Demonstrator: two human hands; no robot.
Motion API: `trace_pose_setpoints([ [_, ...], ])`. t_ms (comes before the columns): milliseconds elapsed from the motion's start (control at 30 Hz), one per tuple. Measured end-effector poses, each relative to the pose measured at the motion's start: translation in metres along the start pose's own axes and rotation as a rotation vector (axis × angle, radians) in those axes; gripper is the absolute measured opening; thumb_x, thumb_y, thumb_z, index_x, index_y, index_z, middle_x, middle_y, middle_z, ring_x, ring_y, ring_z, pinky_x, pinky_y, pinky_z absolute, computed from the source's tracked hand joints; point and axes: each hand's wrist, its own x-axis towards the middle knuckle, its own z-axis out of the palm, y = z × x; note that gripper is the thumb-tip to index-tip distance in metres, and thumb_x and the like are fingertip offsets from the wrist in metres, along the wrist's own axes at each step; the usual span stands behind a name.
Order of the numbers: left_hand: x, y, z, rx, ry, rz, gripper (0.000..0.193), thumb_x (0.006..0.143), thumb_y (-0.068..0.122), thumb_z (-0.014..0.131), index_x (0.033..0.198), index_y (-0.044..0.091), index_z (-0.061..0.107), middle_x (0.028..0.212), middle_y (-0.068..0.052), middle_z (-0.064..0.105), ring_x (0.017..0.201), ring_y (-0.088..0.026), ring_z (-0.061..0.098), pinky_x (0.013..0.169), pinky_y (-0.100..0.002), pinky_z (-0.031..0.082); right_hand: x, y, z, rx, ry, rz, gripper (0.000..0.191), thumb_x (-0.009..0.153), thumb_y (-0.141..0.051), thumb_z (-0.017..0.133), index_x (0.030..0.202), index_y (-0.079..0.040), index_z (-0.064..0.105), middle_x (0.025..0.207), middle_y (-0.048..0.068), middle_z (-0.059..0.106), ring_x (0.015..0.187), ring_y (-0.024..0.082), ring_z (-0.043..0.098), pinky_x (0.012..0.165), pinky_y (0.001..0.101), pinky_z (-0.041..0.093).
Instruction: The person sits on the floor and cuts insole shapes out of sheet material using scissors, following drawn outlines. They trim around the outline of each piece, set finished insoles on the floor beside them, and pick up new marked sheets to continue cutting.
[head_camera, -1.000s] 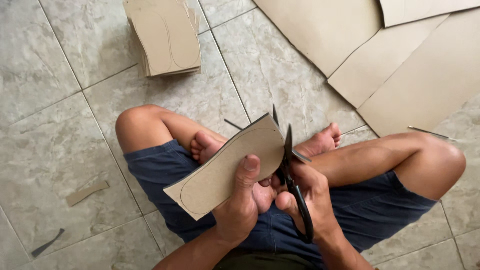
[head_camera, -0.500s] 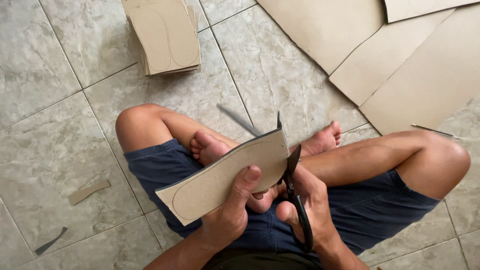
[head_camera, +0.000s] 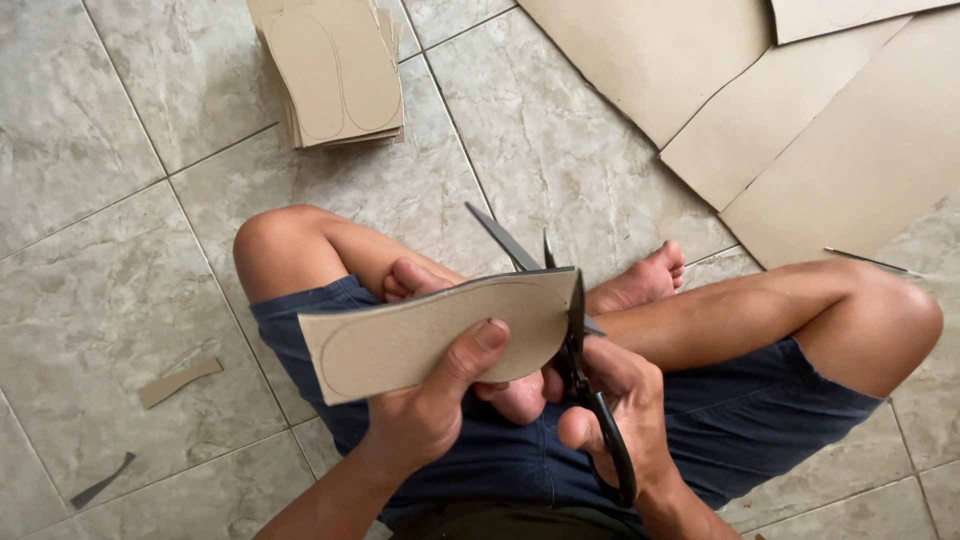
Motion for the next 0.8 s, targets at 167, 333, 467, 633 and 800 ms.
trace_pose_setpoints([
  [167, 0.007, 0.007, -0.009, -0.105, -0.103, -0.117, 0.014, 0.101, 0.012, 0.067, 0.097, 0.0, 0.072, 0.076, -0.001, 0.065, 0.065, -0.009, 0.057, 0.057, -0.025, 0.045, -0.001, -0.003, -0.002, -0.063, -0.001, 0.038, 0.079, 0.072, -0.075, 0.079, 0.088, 0.0, 0.064, 0.081, 0.0, 0.057, 0.073, 0.009, 0.049, 0.062, 0.0233, 0.037],
  [333, 0.017, 0.012, -0.018, -0.041, -0.176, -0.133, 0.016, 0.101, 0.014, 0.069, 0.095, 0.0, 0.072, 0.075, -0.001, 0.065, 0.064, -0.008, 0.057, 0.054, -0.024, 0.045, 0.001, -0.004, -0.006, -0.048, -0.049, -0.003, 0.079, 0.075, -0.078, 0.076, 0.093, -0.002, 0.063, 0.085, -0.001, 0.057, 0.077, 0.008, 0.049, 0.065, 0.0237, 0.037],
  [467, 0.026, 0.022, -0.026, -0.068, -0.221, -0.246, 0.014, 0.096, 0.013, 0.071, 0.096, -0.001, 0.073, 0.073, -0.002, 0.067, 0.059, -0.008, 0.058, 0.049, -0.023, 0.044, -0.001, -0.005, -0.007, -0.105, -0.028, 0.082, 0.086, 0.067, -0.079, 0.076, 0.099, 0.002, 0.072, 0.077, 0.0, 0.058, 0.069, 0.01, 0.049, 0.058, 0.0248, 0.036],
  [633, 0.036, 0.035, -0.028, 0.101, -0.267, -0.271, 0.014, 0.093, 0.013, 0.074, 0.096, 0.0, 0.076, 0.07, -0.002, 0.069, 0.058, -0.007, 0.06, 0.048, -0.023, 0.047, -0.001, -0.005, -0.009, -0.041, -0.087, 0.022, 0.085, 0.075, -0.078, 0.076, 0.101, 0.002, 0.065, 0.09, 0.001, 0.057, 0.083, 0.011, 0.051, 0.071, 0.0252, 0.041],
  [800, 0.047, 0.04, -0.04, 0.208, -0.323, -0.258, 0.013, 0.087, 0.012, 0.081, 0.087, -0.001, 0.078, 0.062, -0.005, 0.068, 0.051, -0.008, 0.06, 0.044, -0.024, 0.045, 0.001, -0.007, -0.011, -0.113, -0.102, 0.058, 0.091, 0.072, -0.078, 0.077, 0.11, 0.004, 0.074, 0.085, 0.004, 0.059, 0.079, 0.012, 0.049, 0.067, 0.0265, 0.039],
])
